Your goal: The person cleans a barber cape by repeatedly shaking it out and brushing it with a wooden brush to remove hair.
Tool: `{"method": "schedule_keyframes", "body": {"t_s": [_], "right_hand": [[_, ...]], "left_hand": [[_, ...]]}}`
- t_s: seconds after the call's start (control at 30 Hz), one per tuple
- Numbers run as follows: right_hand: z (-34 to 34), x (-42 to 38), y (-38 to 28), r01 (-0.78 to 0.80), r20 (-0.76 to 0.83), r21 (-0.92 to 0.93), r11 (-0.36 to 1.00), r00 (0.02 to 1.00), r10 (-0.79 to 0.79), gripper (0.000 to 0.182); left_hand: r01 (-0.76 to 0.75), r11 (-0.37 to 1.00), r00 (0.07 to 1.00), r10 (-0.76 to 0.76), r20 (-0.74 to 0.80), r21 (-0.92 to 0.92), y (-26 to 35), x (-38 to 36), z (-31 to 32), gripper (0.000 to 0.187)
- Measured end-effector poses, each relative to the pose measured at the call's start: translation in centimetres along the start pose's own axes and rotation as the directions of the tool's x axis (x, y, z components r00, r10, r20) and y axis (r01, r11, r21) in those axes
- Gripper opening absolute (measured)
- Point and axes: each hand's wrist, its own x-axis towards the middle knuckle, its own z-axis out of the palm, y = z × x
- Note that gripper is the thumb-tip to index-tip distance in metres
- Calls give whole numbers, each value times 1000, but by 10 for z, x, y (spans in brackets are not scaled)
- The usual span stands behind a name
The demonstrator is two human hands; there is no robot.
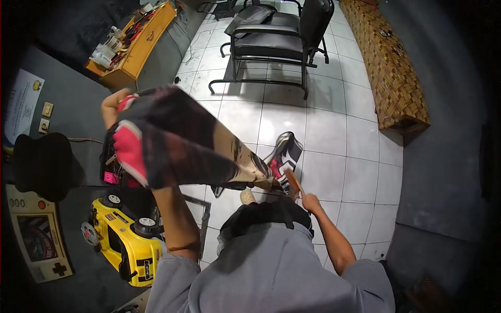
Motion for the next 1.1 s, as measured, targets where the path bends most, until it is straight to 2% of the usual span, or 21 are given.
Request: {"method": "schedule_keyframes", "body": {"t_s": [0.03,0.07,0.1,0.17,0.27,0.33,0.4,0.43,0.47,0.53,0.6,0.67,0.7,0.77,0.83,0.9,0.93,0.97,1.03,1.07,1.1], "right_hand": [[-10,0,-8,88,-197,85,992,978,-70,52],[-27,0,-24,223,-381,195,955,914,-135,50],[-49,-5,-47,366,-556,275,889,815,-164,50],[-122,-37,-117,257,-250,877,405,966,-71,39],[-187,-87,-183,275,-238,958,86,922,-305,36],[-199,-107,-209,402,-318,902,156,865,-387,32],[-166,-82,-215,764,-596,578,285,635,-491,28],[-149,-74,-210,780,-598,508,365,624,-503,26],[-137,-68,-202,668,-413,522,530,742,-528,26],[-88,-31,-168,618,-299,270,739,783,-545,30],[-68,-20,-129,348,39,-80,934,937,-346,37],[24,39,-26,126,49,-37,991,991,-124,40],[34,36,4,182,39,-108,977,983,-179,40],[33,28,13,229,36,-171,958,973,-226,42],[-3,17,-7,-1,52,4,1000,999,1,48],[-33,11,-35,77,-157,336,939,987,-25,51],[-68,-9,-74,76,-158,626,776,987,31,49],[-101,-29,-110,87,-94,866,492,996,-11,41],[-154,-69,-163,74,-41,984,160,978,-203,35],[-161,-77,-177,180,-154,982,62,941,-302,32],[-161,-81,-187,382,-313,916,120,870,-381,32]], "left_hand": [[-62,997,998,61,24,50,3,-4,16,31],[142,987,990,-139,37,-76,8,-4,23,29],[5,992,997,6,81,-124,-3,-5,30,28],[-179,976,953,204,222,-126,-6,-8,39,27],[-189,982,899,181,399,-19,18,-17,44,23],[-309,950,892,303,335,-39,14,-18,49,25],[-415,910,855,387,346,9,15,-17,48,25],[-459,888,855,442,271,0,14,-17,48,25],[-500,866,849,491,194,-3,13,-16,46,25],[-539,842,834,534,142,-1,11,-10,39,27],[-582,805,799,592,-102,110,7,-5,34,30],[-529,846,831,533,-156,74,5,-7,30,31],[-534,843,827,536,-172,62,2,-8,27,31],[-544,838,817,542,-197,52,0,-11,26,31],[-506,862,856,497,-141,-34,-7,-14,29,30],[-445,894,895,446,-5,-50,-7,-19,32,25],[-429,891,900,436,16,-149,-10,-21,37,23],[-404,896,907,419,50,-182,-12,-24,40,22],[-372,902,913,398,88,-220,-11,-26,44,21],[-385,897,902,415,116,-219,-8,-25,45,20],[-397,892,890,432,144,-216,-6,-25,45,18]]}}
